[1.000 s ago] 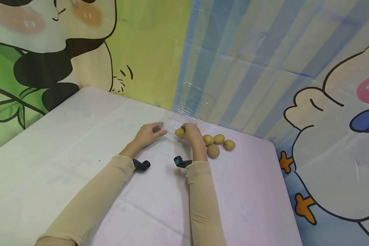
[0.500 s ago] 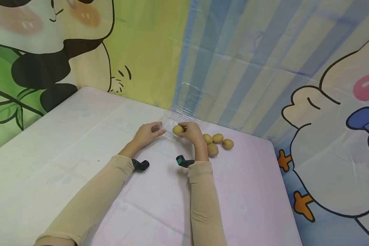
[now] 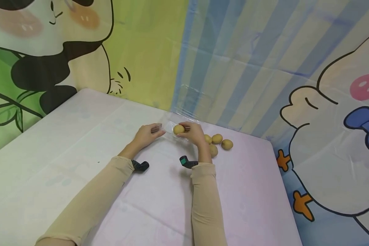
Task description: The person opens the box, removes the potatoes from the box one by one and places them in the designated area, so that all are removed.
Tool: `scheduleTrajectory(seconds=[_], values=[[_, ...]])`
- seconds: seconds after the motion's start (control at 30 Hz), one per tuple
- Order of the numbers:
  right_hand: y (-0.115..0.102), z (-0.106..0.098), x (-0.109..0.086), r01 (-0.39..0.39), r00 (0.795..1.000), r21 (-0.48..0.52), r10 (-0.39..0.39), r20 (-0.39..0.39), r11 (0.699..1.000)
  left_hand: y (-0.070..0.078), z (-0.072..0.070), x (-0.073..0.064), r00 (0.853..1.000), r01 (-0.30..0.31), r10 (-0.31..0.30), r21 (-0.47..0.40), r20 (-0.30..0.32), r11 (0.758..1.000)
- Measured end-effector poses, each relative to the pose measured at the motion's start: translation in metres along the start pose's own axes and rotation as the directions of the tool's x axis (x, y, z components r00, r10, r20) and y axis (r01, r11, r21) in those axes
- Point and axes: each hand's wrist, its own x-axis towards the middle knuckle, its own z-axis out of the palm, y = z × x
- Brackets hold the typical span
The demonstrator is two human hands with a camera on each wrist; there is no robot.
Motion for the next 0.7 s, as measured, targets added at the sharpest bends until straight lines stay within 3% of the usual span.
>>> scheduleTrajectory(seconds=[0.2,0.53,0.7], values=[[0.001,-0.015,-0.012,-0.024,0.999,0.069,0.026,-0.028,0.997,0.0,0.001,-0.001,1.0,0.0,0.0,-0.009,0.006,1.0],[0.006,-0.045,-0.037,-0.115,0.984,0.201,0.139,-0.108,0.973,0.002,-0.001,-0.003,1.0,-0.008,0.008,-0.013,0.002,1.0],[0.015,-0.058,-0.051,-0.13,0.977,0.202,0.16,-0.138,0.971,0.001,-0.001,-0.002,1.0,-0.008,0.008,-0.014,0.005,1.0]])
